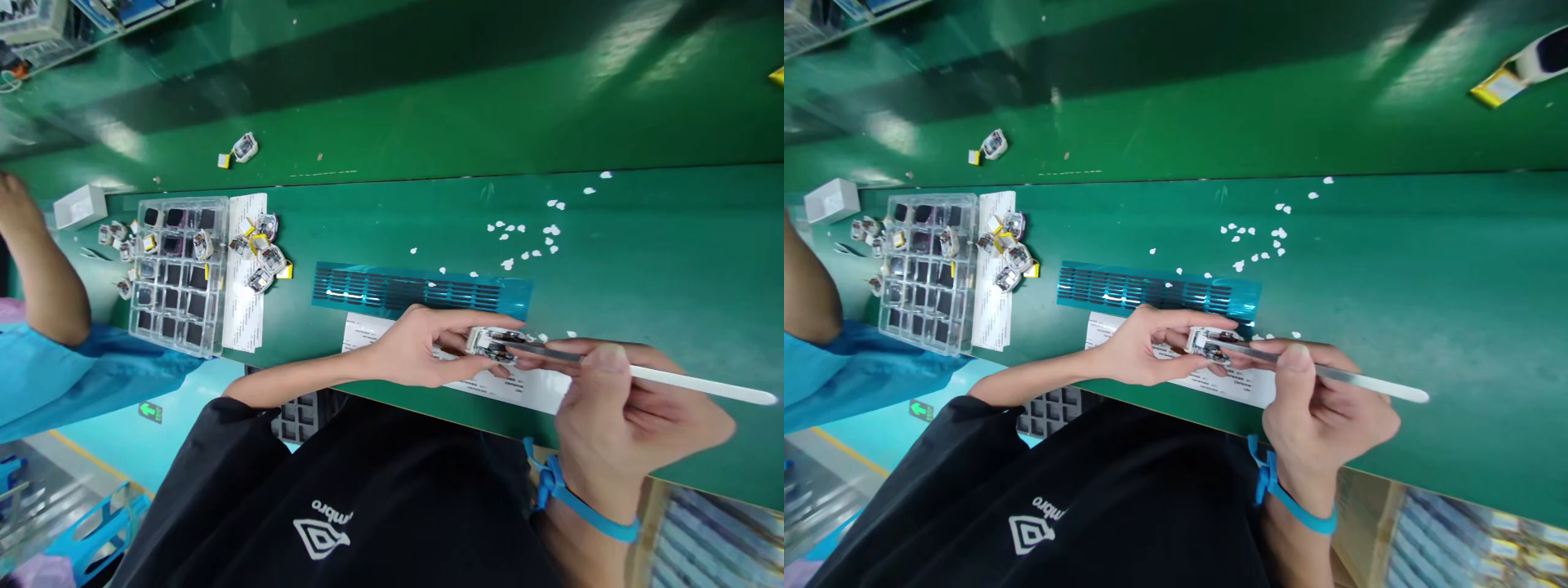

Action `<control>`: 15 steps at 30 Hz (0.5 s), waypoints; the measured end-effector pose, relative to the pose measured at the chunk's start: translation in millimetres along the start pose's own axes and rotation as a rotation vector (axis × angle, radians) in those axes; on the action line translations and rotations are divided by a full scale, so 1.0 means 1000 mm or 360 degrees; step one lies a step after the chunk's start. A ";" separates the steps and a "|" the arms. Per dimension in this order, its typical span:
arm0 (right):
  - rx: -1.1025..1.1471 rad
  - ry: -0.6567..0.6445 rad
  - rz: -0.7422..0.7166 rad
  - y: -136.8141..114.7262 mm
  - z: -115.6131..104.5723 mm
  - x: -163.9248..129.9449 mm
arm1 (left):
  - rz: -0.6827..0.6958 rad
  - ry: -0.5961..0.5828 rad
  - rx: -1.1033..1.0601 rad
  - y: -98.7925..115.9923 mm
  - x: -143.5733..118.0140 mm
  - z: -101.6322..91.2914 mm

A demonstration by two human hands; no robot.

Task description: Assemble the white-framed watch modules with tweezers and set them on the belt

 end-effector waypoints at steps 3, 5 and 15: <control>0.0013 0.0004 0.0016 0.001 0.000 0.000 | -0.0001 0.0005 -0.0021 0.000 -0.001 0.000; 0.0009 -0.0006 0.0030 0.001 0.001 -0.001 | -0.0005 0.0004 -0.0037 0.000 -0.001 0.000; -0.0032 -0.0017 -0.0011 -0.001 0.002 0.000 | 0.0036 0.0026 -0.0037 -0.001 0.001 -0.001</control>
Point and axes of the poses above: each hand's wrist, its own x-axis towards the middle knuckle, its own z-axis out of the palm, y = z × x, the point moved 6 cm from there along x, towards the middle knuckle, and after that the axes turned 2 degrees about x, right-handed, at the moved point
